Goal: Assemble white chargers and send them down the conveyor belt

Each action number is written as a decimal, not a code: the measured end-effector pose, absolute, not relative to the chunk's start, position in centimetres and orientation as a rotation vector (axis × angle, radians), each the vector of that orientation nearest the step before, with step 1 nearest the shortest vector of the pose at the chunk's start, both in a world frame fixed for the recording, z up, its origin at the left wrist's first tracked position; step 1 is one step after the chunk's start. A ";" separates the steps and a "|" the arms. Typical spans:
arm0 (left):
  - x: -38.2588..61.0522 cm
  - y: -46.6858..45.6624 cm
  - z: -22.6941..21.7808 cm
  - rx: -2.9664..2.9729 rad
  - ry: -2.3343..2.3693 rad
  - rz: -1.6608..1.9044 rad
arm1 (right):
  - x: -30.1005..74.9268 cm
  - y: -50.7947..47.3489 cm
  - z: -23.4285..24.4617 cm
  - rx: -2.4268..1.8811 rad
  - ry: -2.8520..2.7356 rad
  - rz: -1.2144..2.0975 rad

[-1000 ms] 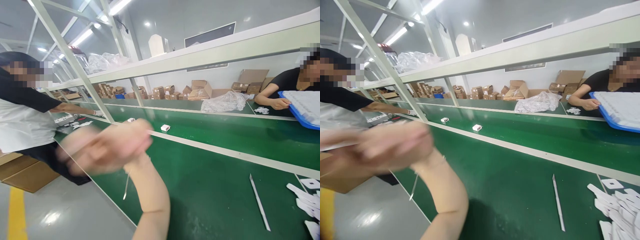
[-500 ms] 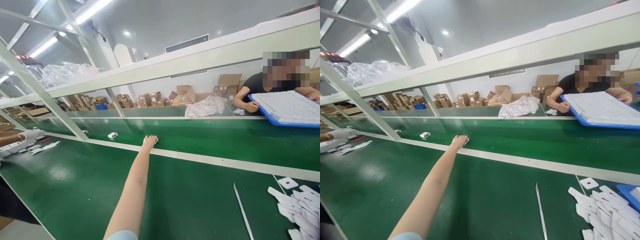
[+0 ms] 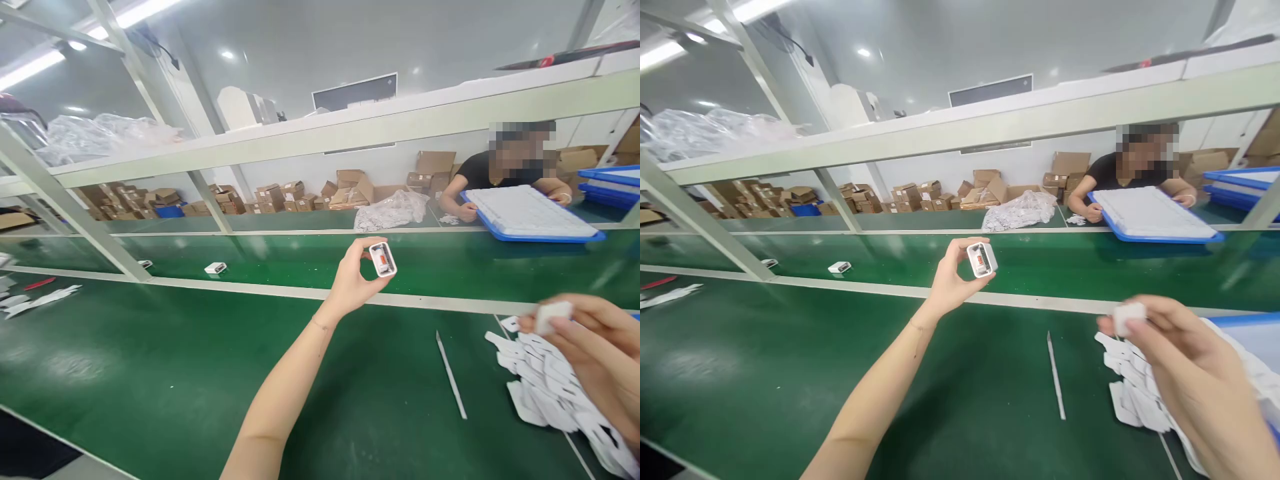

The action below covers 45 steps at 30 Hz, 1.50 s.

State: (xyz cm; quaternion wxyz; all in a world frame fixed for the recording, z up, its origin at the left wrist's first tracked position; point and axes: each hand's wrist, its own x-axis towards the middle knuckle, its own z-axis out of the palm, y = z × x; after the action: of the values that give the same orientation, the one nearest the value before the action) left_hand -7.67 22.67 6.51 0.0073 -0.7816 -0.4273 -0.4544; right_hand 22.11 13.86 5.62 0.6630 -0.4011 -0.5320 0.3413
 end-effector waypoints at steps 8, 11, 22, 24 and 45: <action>-3.4 15.3 8.0 -2.654 -0.795 -1.845 | 17.3 13.6 8.5 -0.646 -1.357 0.694; -3.7 14.7 7.9 -2.742 -0.798 -1.767 | 17.4 12.9 7.9 -0.598 -1.466 0.568; -3.0 14.6 6.9 -2.867 -0.752 -1.579 | 17.0 13.2 7.7 -0.713 -1.732 0.602; -3.0 14.7 6.9 -2.859 -0.750 -1.597 | 16.9 13.4 7.7 -0.738 -1.660 0.663; -2.7 14.8 6.7 -2.575 -0.567 -1.528 | 16.8 13.3 7.5 -0.774 -1.761 0.490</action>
State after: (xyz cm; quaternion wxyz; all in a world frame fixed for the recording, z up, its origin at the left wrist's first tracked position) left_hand -2.72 14.82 6.66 0.0474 -0.8441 -0.1858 -0.5008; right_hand 16.79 13.35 7.50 0.5466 -0.3266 -0.7429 0.2067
